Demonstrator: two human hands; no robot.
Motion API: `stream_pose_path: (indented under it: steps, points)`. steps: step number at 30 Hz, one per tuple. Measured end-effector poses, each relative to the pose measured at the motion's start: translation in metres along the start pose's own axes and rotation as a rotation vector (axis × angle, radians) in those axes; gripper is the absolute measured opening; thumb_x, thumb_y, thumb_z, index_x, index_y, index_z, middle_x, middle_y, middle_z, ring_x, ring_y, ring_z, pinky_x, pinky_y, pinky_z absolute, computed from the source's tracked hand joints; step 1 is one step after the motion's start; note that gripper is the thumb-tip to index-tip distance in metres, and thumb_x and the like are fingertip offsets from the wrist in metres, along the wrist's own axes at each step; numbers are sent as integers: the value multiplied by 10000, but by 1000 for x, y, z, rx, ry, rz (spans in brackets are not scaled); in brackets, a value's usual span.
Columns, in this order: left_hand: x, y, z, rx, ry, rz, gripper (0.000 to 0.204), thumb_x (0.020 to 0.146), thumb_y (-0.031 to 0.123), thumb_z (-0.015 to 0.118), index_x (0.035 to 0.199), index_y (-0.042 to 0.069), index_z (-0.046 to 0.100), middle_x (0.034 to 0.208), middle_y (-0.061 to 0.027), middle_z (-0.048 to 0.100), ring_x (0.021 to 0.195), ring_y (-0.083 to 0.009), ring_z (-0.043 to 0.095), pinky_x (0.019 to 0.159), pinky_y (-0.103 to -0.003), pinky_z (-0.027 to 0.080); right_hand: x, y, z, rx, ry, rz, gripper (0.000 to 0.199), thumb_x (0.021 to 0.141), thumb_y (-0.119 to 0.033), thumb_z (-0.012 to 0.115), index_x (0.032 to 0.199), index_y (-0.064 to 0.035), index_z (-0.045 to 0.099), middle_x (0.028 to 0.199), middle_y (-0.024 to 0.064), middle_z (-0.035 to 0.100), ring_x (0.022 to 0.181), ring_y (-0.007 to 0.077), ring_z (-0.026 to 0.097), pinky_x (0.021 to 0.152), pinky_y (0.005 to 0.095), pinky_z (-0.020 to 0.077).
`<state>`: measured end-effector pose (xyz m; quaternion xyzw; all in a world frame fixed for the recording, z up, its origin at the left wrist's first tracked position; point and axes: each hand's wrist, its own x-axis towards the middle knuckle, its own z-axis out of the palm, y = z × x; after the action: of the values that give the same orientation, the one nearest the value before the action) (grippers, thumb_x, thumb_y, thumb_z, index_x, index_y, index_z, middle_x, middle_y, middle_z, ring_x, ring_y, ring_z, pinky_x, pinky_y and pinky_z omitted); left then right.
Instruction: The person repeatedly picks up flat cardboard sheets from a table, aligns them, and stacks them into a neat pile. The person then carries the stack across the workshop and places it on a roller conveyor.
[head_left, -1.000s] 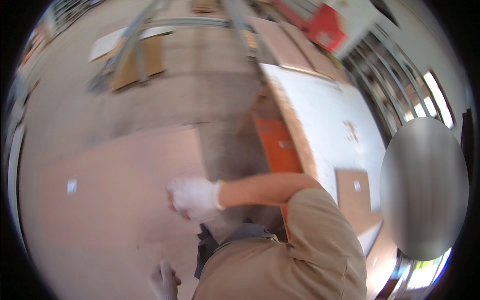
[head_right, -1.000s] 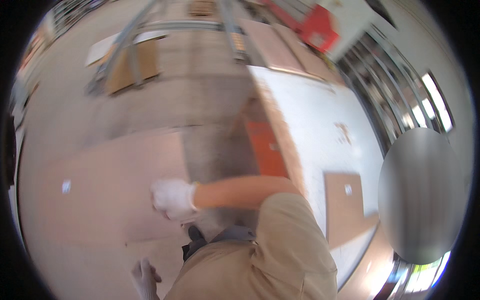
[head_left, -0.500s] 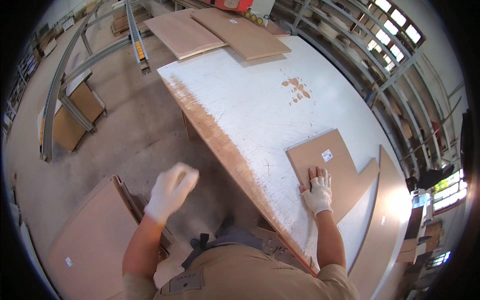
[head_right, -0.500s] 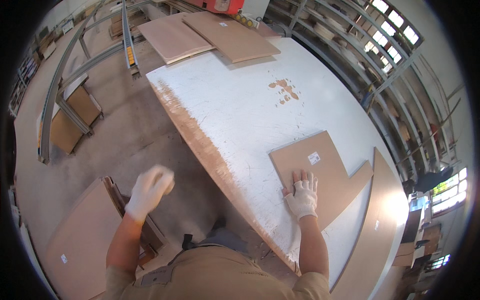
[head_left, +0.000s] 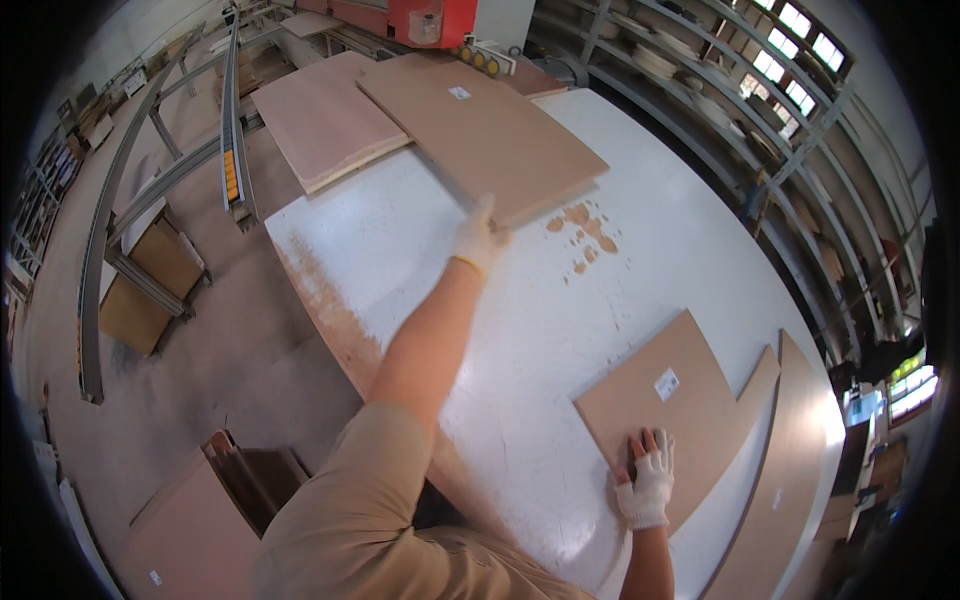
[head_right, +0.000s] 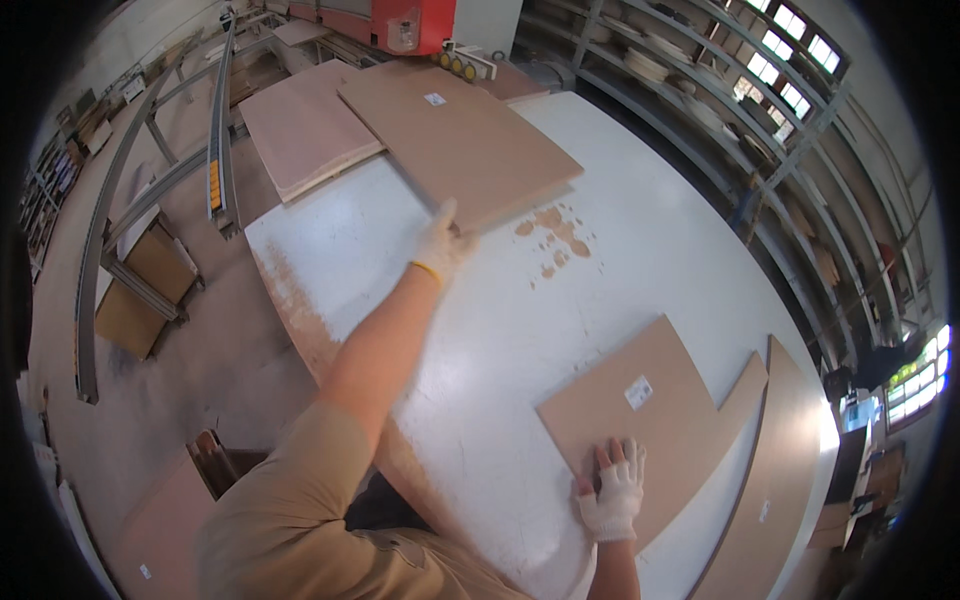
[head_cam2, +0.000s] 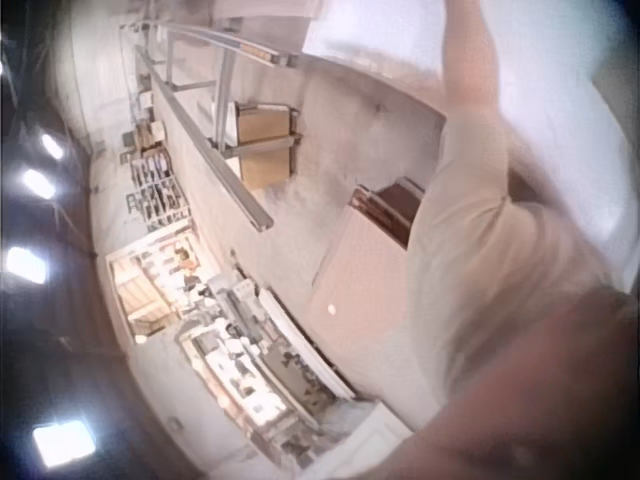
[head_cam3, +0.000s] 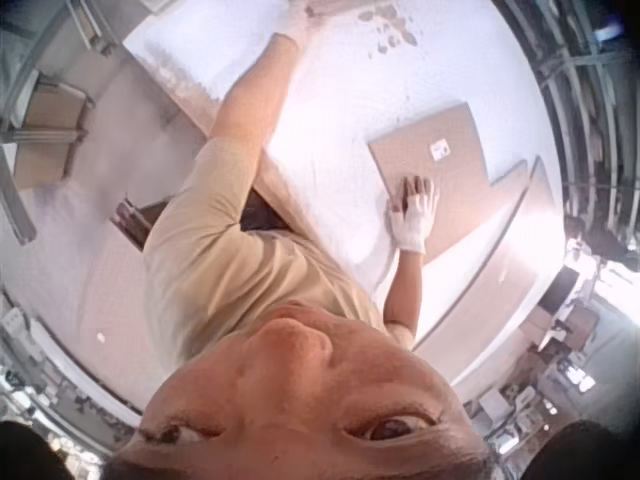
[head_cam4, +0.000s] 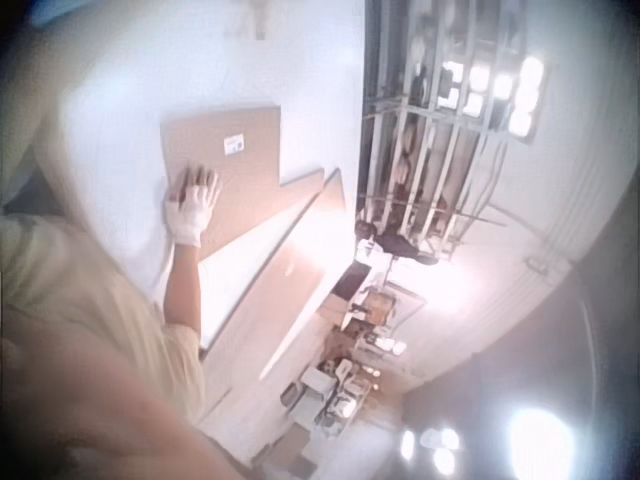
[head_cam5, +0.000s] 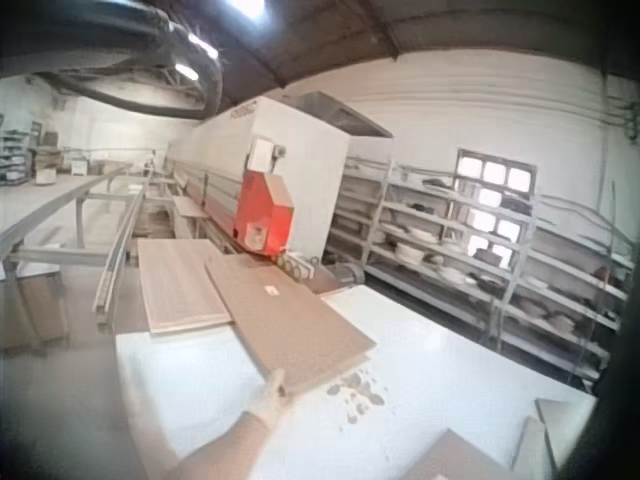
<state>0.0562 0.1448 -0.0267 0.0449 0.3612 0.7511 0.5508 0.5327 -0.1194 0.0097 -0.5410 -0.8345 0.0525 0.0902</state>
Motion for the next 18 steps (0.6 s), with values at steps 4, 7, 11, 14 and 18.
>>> stream_pose_path:
  steps: [4,7,11,14,18]
  points:
    - [5,-12,43,-7,-62,-67,489,1048,362,678,1435,90,556,1339,-120,621,1129,-315,665,826,-415,631,34,-12,-10,111,26,62,646,744,-180,800,1365,-52,677,1470,206,617,1418,449,525,1231,547,399]
    - [-20,-17,21,22,-15,-11,456,1038,319,680,1430,111,574,1366,-113,616,1142,-318,659,830,-401,625,98,-7,-16,212,82,64,622,755,-79,775,1365,-46,659,1449,199,636,1382,422,574,1191,497,457]
    - [-96,16,-23,58,-36,-40,506,1003,217,727,1434,59,515,1273,-101,654,915,-281,700,720,-351,634,242,-7,-33,126,215,32,566,905,-65,691,1455,-36,565,1494,200,602,1406,419,558,1145,476,492]
    - [-166,45,-76,415,-130,87,464,1018,229,711,1399,6,571,1263,-107,676,942,-253,710,721,-334,620,369,-17,-12,402,96,288,491,1073,-238,554,1517,-38,500,1579,211,525,1448,409,523,1149,463,476]
    - [-250,74,-105,396,-37,-174,374,1025,227,704,1283,-42,662,1232,-93,712,986,-191,712,708,-323,603,458,-48,40,683,-157,262,559,1071,-421,518,1476,-39,572,1401,152,633,1268,302,585,1101,403,455]
